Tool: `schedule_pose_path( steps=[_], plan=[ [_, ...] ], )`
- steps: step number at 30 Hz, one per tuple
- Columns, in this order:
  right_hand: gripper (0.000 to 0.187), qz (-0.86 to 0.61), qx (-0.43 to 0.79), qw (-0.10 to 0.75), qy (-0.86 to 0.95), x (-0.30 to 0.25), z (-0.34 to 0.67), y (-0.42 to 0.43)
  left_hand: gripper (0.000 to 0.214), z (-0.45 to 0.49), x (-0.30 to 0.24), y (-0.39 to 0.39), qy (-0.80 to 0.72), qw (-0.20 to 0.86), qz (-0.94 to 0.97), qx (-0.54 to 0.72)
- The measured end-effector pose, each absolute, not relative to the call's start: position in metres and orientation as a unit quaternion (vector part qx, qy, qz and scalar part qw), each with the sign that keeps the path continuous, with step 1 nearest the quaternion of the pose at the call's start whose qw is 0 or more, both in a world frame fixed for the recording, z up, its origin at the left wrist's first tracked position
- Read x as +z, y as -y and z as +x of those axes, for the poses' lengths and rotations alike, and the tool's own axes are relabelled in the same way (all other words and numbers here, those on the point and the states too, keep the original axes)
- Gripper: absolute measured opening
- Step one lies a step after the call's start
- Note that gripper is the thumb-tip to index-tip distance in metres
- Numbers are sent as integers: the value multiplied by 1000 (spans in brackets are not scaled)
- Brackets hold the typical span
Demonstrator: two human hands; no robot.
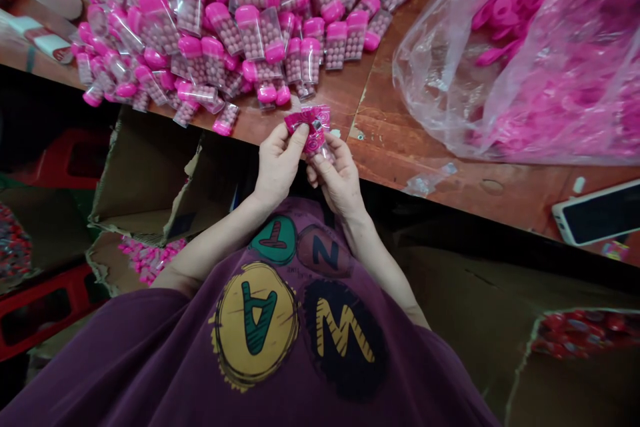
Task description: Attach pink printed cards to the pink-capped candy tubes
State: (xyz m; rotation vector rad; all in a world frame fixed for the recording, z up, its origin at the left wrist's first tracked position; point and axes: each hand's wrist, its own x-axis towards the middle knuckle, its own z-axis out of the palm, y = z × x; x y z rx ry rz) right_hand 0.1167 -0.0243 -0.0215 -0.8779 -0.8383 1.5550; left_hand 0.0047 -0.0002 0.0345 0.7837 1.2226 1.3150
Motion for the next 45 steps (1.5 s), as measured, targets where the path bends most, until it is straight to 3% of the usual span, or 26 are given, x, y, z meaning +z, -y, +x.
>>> schedule_pose_path(
  steps=[13, 20, 29, 34, 39, 45],
  plan=[
    [45, -339, 719, 562, 227, -7, 129, 22, 21, -10, 47, -15, -498, 706, 96, 494],
    [38, -346, 673, 607, 242, -4, 143, 15, 24, -15, 49, -17, -480, 746, 36, 460],
    [46, -417, 565, 632, 328, -9, 148, 9, 26, -16, 47, -4, -454, 764, 151, 433],
    [47, -438, 509, 647, 361, -13, 140, 11, 44, -10, 33, 5, -443, 740, 239, 447],
    [42, -427, 502, 647, 384, -21, 129, 17, 59, 1, 26, 8, -469, 706, 280, 451],
    [43, -438, 527, 622, 378, -21, 125, 21, 51, 4, 26, 11, -501, 677, 297, 449]
  ],
)
